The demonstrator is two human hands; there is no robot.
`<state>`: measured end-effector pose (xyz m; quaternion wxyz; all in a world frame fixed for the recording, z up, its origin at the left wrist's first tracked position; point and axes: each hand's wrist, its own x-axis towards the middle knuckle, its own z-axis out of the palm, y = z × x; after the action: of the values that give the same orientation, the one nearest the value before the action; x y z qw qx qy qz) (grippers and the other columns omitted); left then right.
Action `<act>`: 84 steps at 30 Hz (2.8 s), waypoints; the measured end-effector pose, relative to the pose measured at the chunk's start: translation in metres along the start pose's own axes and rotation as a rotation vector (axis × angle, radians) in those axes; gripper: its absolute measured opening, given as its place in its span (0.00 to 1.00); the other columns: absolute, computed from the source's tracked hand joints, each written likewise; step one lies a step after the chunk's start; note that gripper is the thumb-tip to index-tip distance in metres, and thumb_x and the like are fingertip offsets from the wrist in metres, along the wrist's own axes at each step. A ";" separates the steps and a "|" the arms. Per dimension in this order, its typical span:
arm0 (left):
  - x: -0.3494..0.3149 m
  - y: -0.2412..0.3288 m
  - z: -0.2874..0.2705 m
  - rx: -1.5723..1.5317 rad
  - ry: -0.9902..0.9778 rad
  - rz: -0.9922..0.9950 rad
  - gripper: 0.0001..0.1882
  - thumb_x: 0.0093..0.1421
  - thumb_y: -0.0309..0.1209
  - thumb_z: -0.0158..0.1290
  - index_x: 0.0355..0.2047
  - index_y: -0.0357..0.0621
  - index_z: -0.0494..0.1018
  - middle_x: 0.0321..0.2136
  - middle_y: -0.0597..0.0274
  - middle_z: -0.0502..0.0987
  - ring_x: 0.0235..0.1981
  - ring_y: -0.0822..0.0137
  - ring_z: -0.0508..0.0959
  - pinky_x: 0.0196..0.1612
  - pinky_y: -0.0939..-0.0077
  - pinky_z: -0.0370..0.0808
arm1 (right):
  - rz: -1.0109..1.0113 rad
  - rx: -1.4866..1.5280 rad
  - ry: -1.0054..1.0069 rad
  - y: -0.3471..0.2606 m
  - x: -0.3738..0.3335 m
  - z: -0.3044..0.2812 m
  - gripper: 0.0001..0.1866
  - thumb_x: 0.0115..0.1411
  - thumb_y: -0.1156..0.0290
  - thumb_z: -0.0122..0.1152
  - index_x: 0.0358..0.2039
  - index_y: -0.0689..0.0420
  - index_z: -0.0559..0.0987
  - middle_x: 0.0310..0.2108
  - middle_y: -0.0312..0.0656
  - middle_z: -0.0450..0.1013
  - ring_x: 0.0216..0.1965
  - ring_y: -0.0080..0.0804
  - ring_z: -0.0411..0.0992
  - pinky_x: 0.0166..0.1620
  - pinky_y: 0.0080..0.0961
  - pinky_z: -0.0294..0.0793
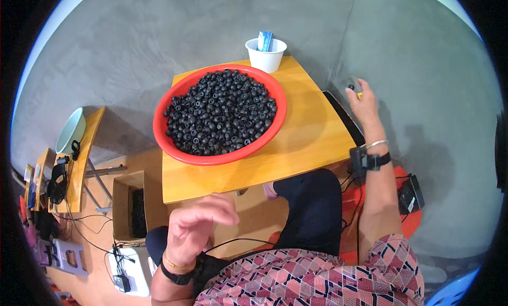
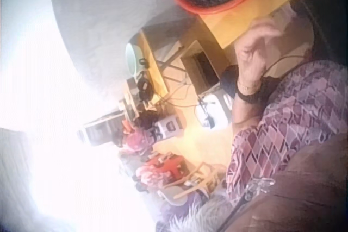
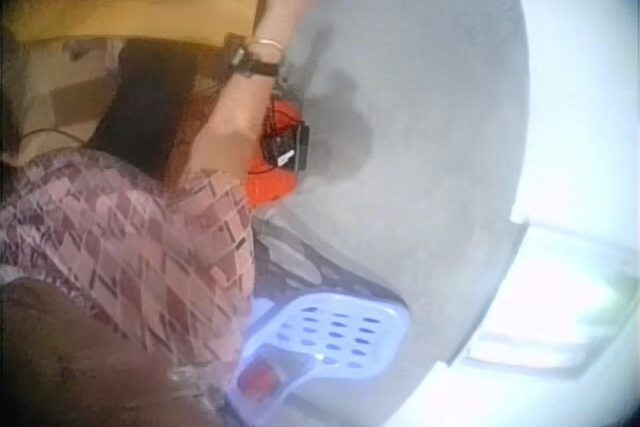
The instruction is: Using a small blade to trim the ends or process black seeds from a large red bowl.
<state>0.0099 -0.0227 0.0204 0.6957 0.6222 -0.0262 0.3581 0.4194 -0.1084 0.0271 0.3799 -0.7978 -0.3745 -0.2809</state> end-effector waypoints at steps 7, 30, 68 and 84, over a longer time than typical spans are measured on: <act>0.006 0.062 0.066 -0.350 0.181 0.534 0.19 0.59 0.43 0.43 0.15 0.46 0.62 0.21 0.65 0.65 0.16 0.66 0.69 0.26 0.69 0.65 | 0.361 0.725 -0.327 -0.045 -0.036 -0.009 0.13 0.56 0.67 0.51 0.40 0.60 0.71 0.22 0.29 0.65 0.20 0.11 0.60 0.22 0.11 0.58; -0.024 0.065 0.027 -0.383 0.355 0.411 0.18 0.58 0.39 0.43 0.12 0.49 0.62 0.19 0.66 0.66 0.21 0.67 0.68 0.25 0.73 0.64 | 0.152 0.967 -0.667 -0.135 -0.112 0.012 0.05 0.56 0.72 0.52 0.30 0.59 0.72 0.18 0.26 0.61 0.17 0.10 0.55 0.19 0.10 0.52; 0.085 -0.027 -0.083 1.179 0.043 -0.096 0.05 0.46 0.25 0.53 0.24 0.36 0.73 0.24 0.55 0.73 0.29 0.61 0.74 0.33 0.72 0.70 | 0.158 1.805 -0.601 -0.207 -0.122 0.019 0.17 0.62 0.59 0.37 0.32 0.61 0.68 0.24 0.35 0.58 0.19 0.21 0.58 0.23 0.18 0.58; 0.105 -0.042 -0.083 1.480 -0.214 -0.384 0.09 0.44 0.34 0.55 0.25 0.45 0.76 0.24 0.53 0.75 0.29 0.54 0.75 0.32 0.65 0.71 | 1.077 1.951 -0.684 -0.171 -0.142 -0.056 0.15 0.62 0.56 0.36 0.32 0.52 0.69 0.23 0.32 0.58 0.18 0.20 0.55 0.22 0.18 0.55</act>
<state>0.0759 0.1004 0.0171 0.1420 0.9502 0.2612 0.0931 0.1920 -0.1350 0.0222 0.7817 -0.2571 -0.1276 0.5536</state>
